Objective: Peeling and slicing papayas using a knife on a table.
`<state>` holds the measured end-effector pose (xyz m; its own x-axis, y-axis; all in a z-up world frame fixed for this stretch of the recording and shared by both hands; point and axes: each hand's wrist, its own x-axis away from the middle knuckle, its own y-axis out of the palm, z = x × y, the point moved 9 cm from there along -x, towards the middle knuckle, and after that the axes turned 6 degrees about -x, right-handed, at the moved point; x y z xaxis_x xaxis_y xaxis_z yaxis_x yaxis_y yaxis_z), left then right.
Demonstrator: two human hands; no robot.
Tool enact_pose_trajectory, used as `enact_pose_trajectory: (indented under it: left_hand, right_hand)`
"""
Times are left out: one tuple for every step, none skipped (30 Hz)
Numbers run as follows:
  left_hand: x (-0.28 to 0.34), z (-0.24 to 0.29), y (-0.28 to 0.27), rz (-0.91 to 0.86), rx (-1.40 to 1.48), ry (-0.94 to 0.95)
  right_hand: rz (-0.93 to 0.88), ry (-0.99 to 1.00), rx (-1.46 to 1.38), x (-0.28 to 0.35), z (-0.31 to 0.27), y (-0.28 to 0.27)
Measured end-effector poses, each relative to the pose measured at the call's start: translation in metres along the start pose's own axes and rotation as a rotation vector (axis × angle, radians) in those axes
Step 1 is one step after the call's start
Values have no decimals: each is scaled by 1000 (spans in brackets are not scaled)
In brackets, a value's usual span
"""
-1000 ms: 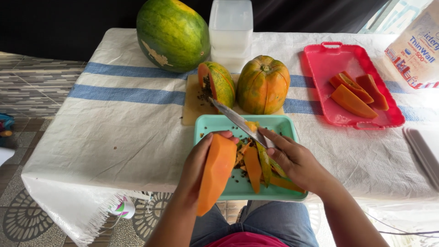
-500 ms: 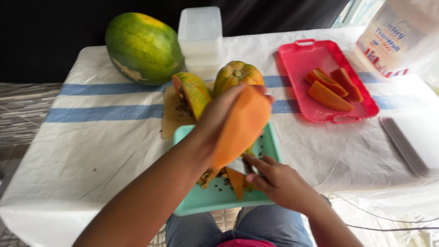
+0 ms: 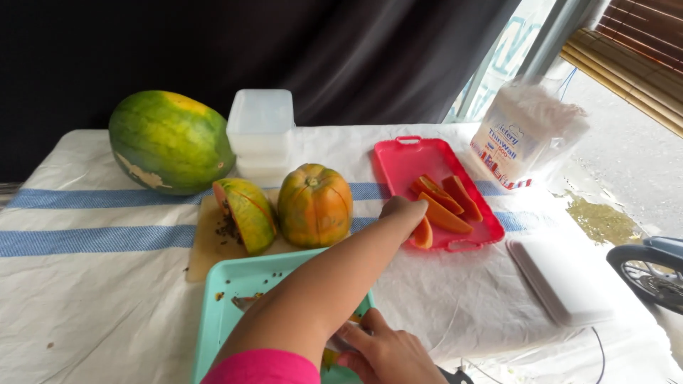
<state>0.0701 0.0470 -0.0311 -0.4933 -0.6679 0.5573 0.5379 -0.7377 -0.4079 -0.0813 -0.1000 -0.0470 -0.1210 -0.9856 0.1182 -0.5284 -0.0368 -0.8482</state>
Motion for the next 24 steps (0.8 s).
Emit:
enact_pose_trajectory:
  left_hand:
    - [-1,8,0,-6,5,-14]
    - [-1,30,-6,61,-116,149]
    - [0,44,-13,133,-233,294]
    - [7,44,-16,130,-224,263]
    - [18,62,-19,160,-468,420]
    - [31,78,-19,180,-715,573]
    - [52,66,-42,189,-717,553]
    - [78,59,-50,97,-816,635]
    - [107,54,-56,0,-917,726]
    - [118,38,-73,7,-924,714]
    - [128,13,-79,-113,-1021,677]
    - [140,-14,-86,-236,-1114,637]
    - [140,-36,-94,-236,-1118,630]
    - [139,-57,-106,-158,-1230,633]
    - [140,-82,-118,-84,-1337,628]
    - [137,-95,-124,-91,-1338,612]
    - [135,-107,-132,-62,-1327,603]
    - [133,-119,-139,-34,-1316,594]
    - [131,-128,-141,-41,-1317,585]
    - [130,-133,-145,-24,-1255,594]
    - [128,-133,-150,3,-1194,612]
    - [125,-138,-153,5,-1196,614]
    - [122,-139,-157,65,-1187,631]
    - [119,-140,-161,125,-1178,648]
  right_hand:
    - [-15,4,-4,1,2,-3]
    - [46,-7,-5,1,2,-11]
    - [93,-27,-12,2,-1,-14]
    - [62,-31,-23,6,0,-14]
    - [80,2,1,5,2,-18]
    - [98,33,25,5,4,-23]
    - [86,17,16,4,2,-23]
    - [72,57,22,3,4,-24]
    - [66,101,28,2,8,-26]
    - [64,89,20,0,7,-26]
    - [83,98,13,-1,9,-26]
    - [102,108,7,-1,11,-26]
    - [101,104,0,-3,10,-26]
    - [115,88,-1,-5,9,-27]
    - [120,72,-5,-5,6,-25]
    - [109,67,-15,-7,3,-24]
    - [108,62,-8,-7,0,-22]
    - [106,58,-2,-6,-4,-20]
    - [98,57,-9,-4,-11,-19]
    - [96,34,37,-1,-21,-18]
    - [103,12,91,0,-29,-22]
    - [106,11,91,0,-32,-19]
    - [96,-12,82,3,-36,-16]
    - [85,-34,74,5,-40,-12]
